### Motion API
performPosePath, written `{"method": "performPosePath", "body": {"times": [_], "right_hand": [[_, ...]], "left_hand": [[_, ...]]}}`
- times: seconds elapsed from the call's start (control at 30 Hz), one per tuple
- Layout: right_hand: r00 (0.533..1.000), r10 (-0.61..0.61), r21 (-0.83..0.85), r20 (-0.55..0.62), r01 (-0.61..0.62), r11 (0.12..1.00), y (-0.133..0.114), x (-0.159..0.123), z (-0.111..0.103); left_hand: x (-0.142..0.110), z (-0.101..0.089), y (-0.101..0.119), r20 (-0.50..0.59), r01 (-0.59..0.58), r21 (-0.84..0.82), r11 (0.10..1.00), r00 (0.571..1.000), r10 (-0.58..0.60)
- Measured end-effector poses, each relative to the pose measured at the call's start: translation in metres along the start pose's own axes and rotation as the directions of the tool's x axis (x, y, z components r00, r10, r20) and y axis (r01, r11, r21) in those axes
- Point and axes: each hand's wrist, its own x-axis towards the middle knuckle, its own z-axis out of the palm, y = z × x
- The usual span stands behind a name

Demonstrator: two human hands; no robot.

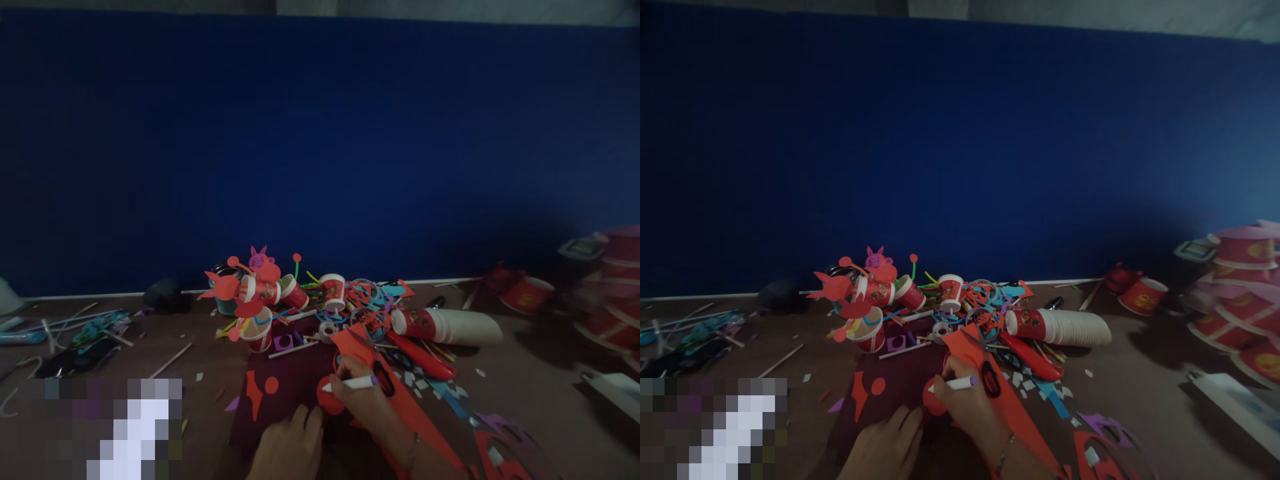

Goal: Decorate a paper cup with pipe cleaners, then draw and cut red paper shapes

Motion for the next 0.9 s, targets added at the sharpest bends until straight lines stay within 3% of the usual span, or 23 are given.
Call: {"method": "performPosePath", "body": {"times": [0.17,0.4,0.67,0.9], "right_hand": [[1.0,-0.008,-0.032,-0.022,0.007,0.999,0.003,0.002,0.001],[1.0,-0.028,0.055,0.006,0.027,0.998,-0.001,-0.001,0.0],[0.999,-0.042,0.065,-0.003,0.042,0.997,-0.002,0.0,0.001],[0.999,-0.006,0.282,-0.033,0.015,0.959,-0.006,-0.002,-0.01]], "left_hand": [[0.0,0.0,0.0,-0.002,-0.02,-0.018,1.0,1.0,0.02],[-0.001,0.001,0.001,-0.019,-0.001,-0.014,1.0,1.0,0.0],[0.0,0.0,0.001,0.03,0.014,-0.008,1.0,0.999,-0.013],[0.0,-0.003,0.001,0.033,0.011,-0.026,1.0,0.999,-0.01]]}}
